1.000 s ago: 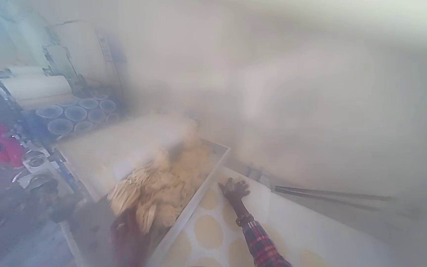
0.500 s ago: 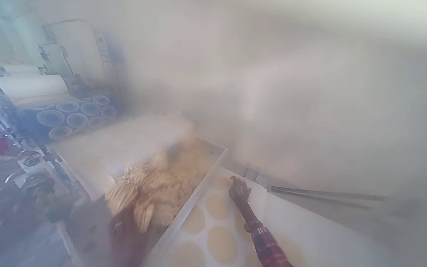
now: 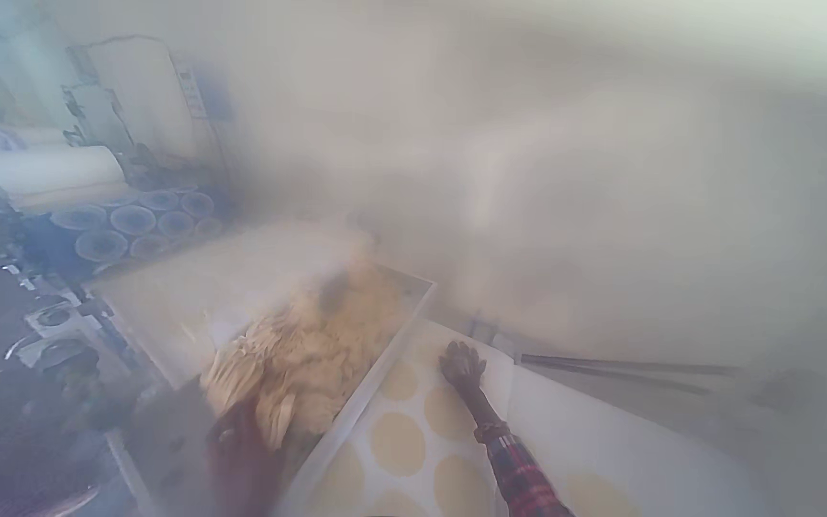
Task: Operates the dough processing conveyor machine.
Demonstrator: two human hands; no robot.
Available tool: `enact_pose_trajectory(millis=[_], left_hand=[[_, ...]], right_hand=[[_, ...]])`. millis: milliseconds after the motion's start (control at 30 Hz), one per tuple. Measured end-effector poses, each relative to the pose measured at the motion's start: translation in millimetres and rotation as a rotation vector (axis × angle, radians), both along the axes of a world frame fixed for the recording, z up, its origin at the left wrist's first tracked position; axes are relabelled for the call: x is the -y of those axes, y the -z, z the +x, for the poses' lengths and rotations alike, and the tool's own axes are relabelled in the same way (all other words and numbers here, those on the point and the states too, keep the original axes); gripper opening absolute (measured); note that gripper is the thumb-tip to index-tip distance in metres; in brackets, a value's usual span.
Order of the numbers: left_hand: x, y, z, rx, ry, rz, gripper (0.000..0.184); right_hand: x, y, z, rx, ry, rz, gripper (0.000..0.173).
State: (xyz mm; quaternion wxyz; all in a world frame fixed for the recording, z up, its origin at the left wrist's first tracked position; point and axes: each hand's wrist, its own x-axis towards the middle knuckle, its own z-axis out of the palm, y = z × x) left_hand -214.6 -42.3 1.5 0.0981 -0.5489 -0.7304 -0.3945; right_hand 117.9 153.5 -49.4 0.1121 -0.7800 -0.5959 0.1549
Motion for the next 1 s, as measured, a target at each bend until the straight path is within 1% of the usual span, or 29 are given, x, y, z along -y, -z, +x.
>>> enact_pose_trajectory(millis=[67,233,367,400,467,567,633,700,1000], left_hand=[[-0.6,-0.2,0.4,0.002,0.001,0.002,0.068],[0.4,-2.1,0.6,-0.009,0.004,0.010,0.068],[0.5,-4.7,2.7,0.005,0.003,-0.001,0.068],[0.5,-4.8,3.0,0.005,0.002,0.000,0.068],[1.0,-4.8,2.7,0.004,0.002,-0.008,0.068],[1.1,-3.2,1.3,0.004,0.007,-0.016,0.067],[1.2,-3.6,1.2,0.007,0.004,-0.024,0.068],[1.1,-4.0,1.2,0.006,0.003,-0.023,0.068],[-0.1,-2.6,1.1,-0.001,0.005,-0.018,0.068]], right_hand=[[0.7,0.5,1.3,-0.015,0.004,0.029,0.040],[3.5,4.4,0.6,-0.035,0.026,0.096,0.046],[-0.2,7.5,1.7,-0.063,0.000,0.131,0.038],[-0.8,6.2,0.2,-0.072,-0.009,0.122,0.039],[-3.2,4.9,-4.8,-0.075,-0.007,0.071,0.051],[-4.5,4.1,-14.5,-0.011,0.022,-0.009,0.076],[-5.7,5.3,-18.4,0.037,0.040,-0.047,0.086],[-6.6,7.8,-19.2,0.062,0.048,-0.051,0.088],[-5.5,8.5,-9.4,0.062,0.073,-0.071,0.089]])
